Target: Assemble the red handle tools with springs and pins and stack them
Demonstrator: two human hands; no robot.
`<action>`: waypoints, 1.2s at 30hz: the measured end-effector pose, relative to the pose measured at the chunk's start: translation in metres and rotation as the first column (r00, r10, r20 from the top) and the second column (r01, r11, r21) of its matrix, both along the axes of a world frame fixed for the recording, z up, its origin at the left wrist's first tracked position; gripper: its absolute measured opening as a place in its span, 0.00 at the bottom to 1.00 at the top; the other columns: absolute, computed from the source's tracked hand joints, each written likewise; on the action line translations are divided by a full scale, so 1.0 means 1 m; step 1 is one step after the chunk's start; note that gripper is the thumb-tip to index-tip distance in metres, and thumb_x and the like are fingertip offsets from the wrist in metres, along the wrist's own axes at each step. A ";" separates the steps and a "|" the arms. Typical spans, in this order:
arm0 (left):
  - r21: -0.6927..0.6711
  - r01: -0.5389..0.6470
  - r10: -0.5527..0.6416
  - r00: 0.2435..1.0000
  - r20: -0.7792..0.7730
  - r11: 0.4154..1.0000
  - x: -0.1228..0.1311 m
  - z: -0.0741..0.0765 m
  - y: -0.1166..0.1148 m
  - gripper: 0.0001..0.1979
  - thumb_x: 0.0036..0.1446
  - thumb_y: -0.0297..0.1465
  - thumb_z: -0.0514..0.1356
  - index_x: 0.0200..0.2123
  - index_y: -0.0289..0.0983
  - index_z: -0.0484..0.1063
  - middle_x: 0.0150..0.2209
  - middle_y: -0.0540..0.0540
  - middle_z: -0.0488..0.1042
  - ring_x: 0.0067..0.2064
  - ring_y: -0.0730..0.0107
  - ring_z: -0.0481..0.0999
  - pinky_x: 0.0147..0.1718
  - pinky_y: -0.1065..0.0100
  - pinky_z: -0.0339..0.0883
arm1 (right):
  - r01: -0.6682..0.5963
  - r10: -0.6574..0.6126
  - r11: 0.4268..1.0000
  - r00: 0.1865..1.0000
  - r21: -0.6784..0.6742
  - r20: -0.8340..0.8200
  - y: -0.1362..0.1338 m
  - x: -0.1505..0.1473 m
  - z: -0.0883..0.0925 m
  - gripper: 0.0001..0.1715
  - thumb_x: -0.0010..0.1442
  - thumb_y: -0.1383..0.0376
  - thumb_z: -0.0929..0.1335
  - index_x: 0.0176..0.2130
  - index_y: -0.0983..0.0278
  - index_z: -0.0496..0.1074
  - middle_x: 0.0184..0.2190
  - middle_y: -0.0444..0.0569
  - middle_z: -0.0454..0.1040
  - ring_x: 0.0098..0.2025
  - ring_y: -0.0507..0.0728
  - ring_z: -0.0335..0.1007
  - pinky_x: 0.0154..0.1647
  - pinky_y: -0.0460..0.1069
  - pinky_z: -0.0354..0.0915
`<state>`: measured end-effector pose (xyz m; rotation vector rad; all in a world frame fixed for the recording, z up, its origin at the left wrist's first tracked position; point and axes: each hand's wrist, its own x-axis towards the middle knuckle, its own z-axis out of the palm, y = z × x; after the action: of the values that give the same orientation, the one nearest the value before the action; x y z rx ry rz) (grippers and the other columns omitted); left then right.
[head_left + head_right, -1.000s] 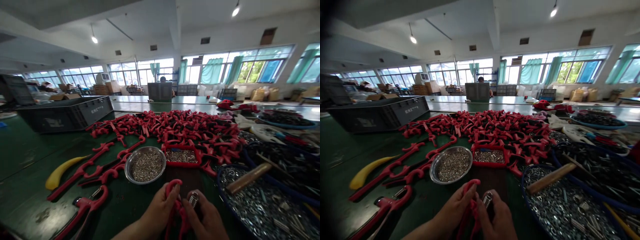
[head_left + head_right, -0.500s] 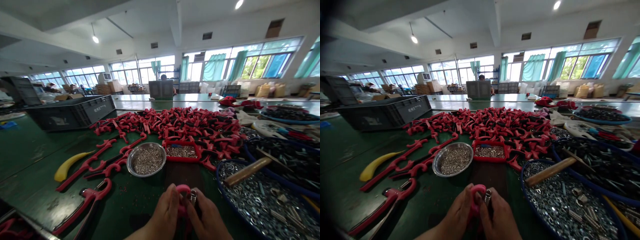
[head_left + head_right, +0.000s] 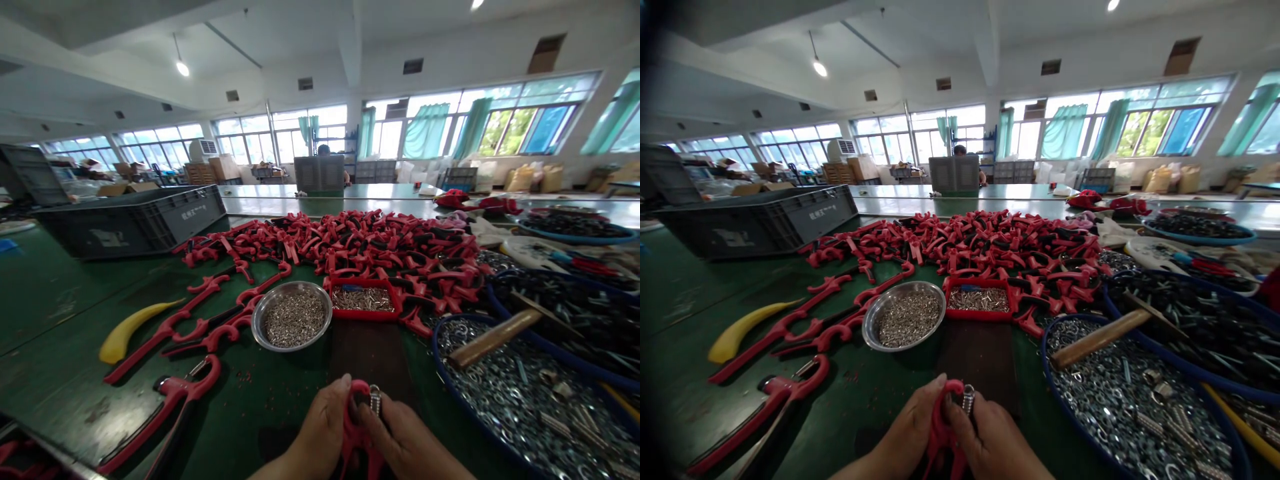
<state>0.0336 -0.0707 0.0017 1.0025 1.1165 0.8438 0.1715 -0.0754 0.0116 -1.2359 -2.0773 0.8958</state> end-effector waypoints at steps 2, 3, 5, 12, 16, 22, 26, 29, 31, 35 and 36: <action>-0.035 0.019 -0.019 1.000 0.008 0.999 -0.001 0.001 0.001 0.32 0.44 0.60 0.46 0.26 0.35 0.65 0.16 0.52 0.64 0.15 0.77 0.60 0.14 0.74 0.53 | -0.009 0.009 1.000 0.998 0.002 0.057 0.000 -0.001 -0.002 0.19 0.64 0.57 0.54 0.31 0.62 0.66 0.27 0.46 0.73 0.29 0.54 0.70 0.29 0.46 0.62; -0.046 0.022 -0.022 1.000 0.014 0.999 -0.002 0.003 0.002 0.30 0.45 0.59 0.46 0.25 0.36 0.64 0.16 0.52 0.63 0.16 0.76 0.60 0.14 0.74 0.53 | -0.009 0.007 1.000 0.996 0.015 0.090 -0.001 -0.001 -0.001 0.19 0.64 0.57 0.54 0.32 0.62 0.66 0.28 0.46 0.73 0.30 0.55 0.70 0.30 0.46 0.62; -0.012 -0.001 0.001 1.000 0.017 1.000 -0.004 0.007 0.003 0.28 0.47 0.57 0.47 0.22 0.37 0.62 0.18 0.52 0.62 0.20 0.75 0.61 0.18 0.73 0.56 | -0.030 0.026 0.999 0.988 0.025 0.149 -0.001 -0.002 0.004 0.19 0.64 0.59 0.53 0.35 0.63 0.66 0.30 0.49 0.74 0.33 0.56 0.71 0.34 0.48 0.63; 0.188 0.076 -0.034 0.977 -0.212 0.979 -0.011 0.007 -0.002 0.24 0.54 0.51 0.44 0.20 0.37 0.58 0.20 0.54 0.55 0.24 0.74 0.56 0.25 0.72 0.55 | -0.159 0.202 0.978 0.882 -0.135 0.425 -0.001 -0.003 0.019 0.18 0.58 0.67 0.55 0.43 0.70 0.66 0.39 0.59 0.73 0.40 0.62 0.70 0.41 0.53 0.63; 0.252 0.111 -0.016 0.936 -0.352 0.961 -0.011 -0.003 -0.008 0.24 0.57 0.48 0.41 0.23 0.36 0.61 0.22 0.53 0.58 0.26 0.73 0.59 0.27 0.71 0.55 | -0.159 0.220 0.973 0.862 -0.168 0.456 -0.005 -0.002 0.007 0.23 0.55 0.67 0.56 0.48 0.74 0.63 0.41 0.63 0.72 0.41 0.65 0.69 0.41 0.55 0.63; 0.330 0.097 -0.005 0.963 -0.270 0.939 -0.005 0.005 0.018 0.26 0.58 0.50 0.39 0.27 0.35 0.63 0.26 0.50 0.64 0.30 0.71 0.64 0.32 0.70 0.59 | -0.052 0.059 0.986 0.998 -0.155 0.039 0.009 -0.010 0.009 0.18 0.59 0.60 0.56 0.40 0.66 0.67 0.36 0.52 0.71 0.39 0.57 0.67 0.42 0.50 0.62; 0.344 0.143 -0.036 0.954 -0.299 0.928 -0.010 0.017 0.041 0.31 0.57 0.52 0.34 0.33 0.34 0.64 0.31 0.46 0.67 0.35 0.68 0.67 0.39 0.66 0.62 | -0.022 -0.060 0.904 0.982 -0.427 -0.179 0.026 -0.013 0.015 0.23 0.60 0.51 0.57 0.45 0.64 0.65 0.24 0.41 0.66 0.18 0.49 0.59 0.18 0.44 0.59; 0.383 0.223 -0.041 0.902 -0.430 0.897 -0.020 0.028 0.034 0.32 0.58 0.50 0.31 0.45 0.35 0.64 0.42 0.42 0.69 0.45 0.65 0.68 0.47 0.63 0.59 | 0.016 -0.123 0.887 0.971 -0.462 -0.204 0.031 -0.010 0.018 0.25 0.58 0.49 0.59 0.46 0.63 0.65 0.22 0.40 0.66 0.17 0.49 0.59 0.16 0.43 0.58; 0.384 0.283 -0.044 0.849 -0.526 0.879 -0.025 0.033 0.021 0.31 0.58 0.51 0.35 0.55 0.38 0.57 0.53 0.42 0.64 0.54 0.62 0.63 0.53 0.61 0.54 | 0.039 -0.148 0.920 0.957 -0.391 -0.251 0.031 -0.010 0.022 0.24 0.58 0.49 0.60 0.43 0.63 0.67 0.29 0.44 0.70 0.29 0.53 0.67 0.27 0.46 0.65; 0.313 0.334 -0.021 0.713 -0.701 0.889 -0.022 0.033 0.002 0.58 0.34 0.55 0.61 0.62 0.34 0.41 0.61 0.37 0.52 0.59 0.50 0.55 0.57 0.54 0.50 | 0.191 -0.265 0.910 0.950 -0.368 -0.164 0.027 -0.016 0.027 0.25 0.57 0.52 0.59 0.44 0.66 0.69 0.45 0.54 0.70 0.52 0.60 0.60 0.54 0.52 0.56; 0.300 0.337 -0.018 0.691 -0.723 0.893 -0.020 0.031 0.000 0.62 0.28 0.53 0.65 0.62 0.32 0.40 0.61 0.35 0.52 0.58 0.48 0.56 0.56 0.54 0.51 | 0.244 -0.309 0.889 0.944 -0.388 -0.114 0.025 -0.017 0.026 0.27 0.57 0.53 0.59 0.47 0.68 0.68 0.49 0.57 0.67 0.55 0.61 0.57 0.56 0.53 0.52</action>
<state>0.0138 -0.0707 0.0325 1.8786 1.4744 0.5284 0.1542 -0.0507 0.0377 -1.5401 -1.5863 1.2451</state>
